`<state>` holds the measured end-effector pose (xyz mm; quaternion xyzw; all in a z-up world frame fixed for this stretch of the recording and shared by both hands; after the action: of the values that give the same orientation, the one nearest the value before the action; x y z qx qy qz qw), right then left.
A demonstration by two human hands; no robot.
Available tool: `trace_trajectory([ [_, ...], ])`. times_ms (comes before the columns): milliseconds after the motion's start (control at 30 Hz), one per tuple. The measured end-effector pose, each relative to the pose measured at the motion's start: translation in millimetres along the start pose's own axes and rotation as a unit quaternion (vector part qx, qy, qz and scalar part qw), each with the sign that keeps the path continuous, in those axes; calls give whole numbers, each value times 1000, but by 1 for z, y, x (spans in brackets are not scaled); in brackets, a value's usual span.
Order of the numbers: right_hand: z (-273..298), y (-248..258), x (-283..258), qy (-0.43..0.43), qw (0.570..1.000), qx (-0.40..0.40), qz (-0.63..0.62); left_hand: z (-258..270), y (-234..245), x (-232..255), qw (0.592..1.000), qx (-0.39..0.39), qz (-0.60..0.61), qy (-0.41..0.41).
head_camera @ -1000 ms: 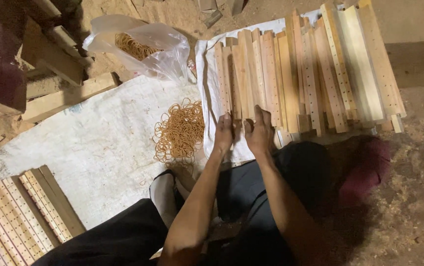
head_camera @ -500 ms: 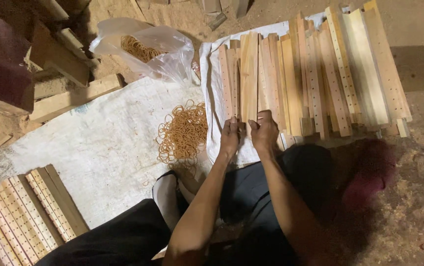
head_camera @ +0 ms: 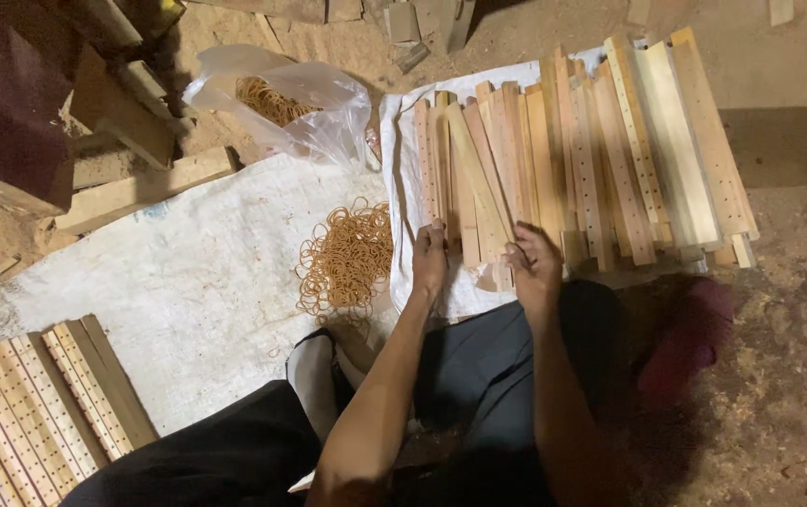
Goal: Wrapping rubber bands around the ends of wooden slats and stacking them.
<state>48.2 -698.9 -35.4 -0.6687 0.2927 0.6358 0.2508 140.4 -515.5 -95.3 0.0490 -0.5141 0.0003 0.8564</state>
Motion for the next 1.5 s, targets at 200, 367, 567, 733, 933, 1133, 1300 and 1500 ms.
trace_trajectory([
  [200,16,12,-14,-76,991,57,-89,11,8,9,1000,-2,-19,-9],
  [367,17,15,-15,-81,993,38,-80,24,4,28,999,-17,44,0],
  [567,29,-10,-55,-195,949,-46,-243,48,5,80,989,-50,140,-8],
  [733,31,-10,-56,-224,941,-42,-249,47,26,116,989,2,145,2],
  [933,19,12,-10,-56,998,-25,-18,-25,61,49,976,171,138,0],
  [1133,22,9,-15,6,994,60,91,-18,57,28,970,147,186,51],
  [1300,17,24,-61,120,979,110,119,75,61,147,927,177,-146,-297],
  [1500,14,36,-62,152,967,141,150,40,15,59,843,-50,-311,-436],
])
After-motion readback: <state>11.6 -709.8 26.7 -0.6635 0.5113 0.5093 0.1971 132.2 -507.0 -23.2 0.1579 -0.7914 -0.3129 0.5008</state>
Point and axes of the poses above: each hand's wrist, its own z-axis away from the middle knuckle, its own y-axis out of the back of the hand, x = y × z, the point moved 6 cm from there along -z, towards the middle knuckle, and after that the axes turned 11 degrees about x, right-handed, at the moved point
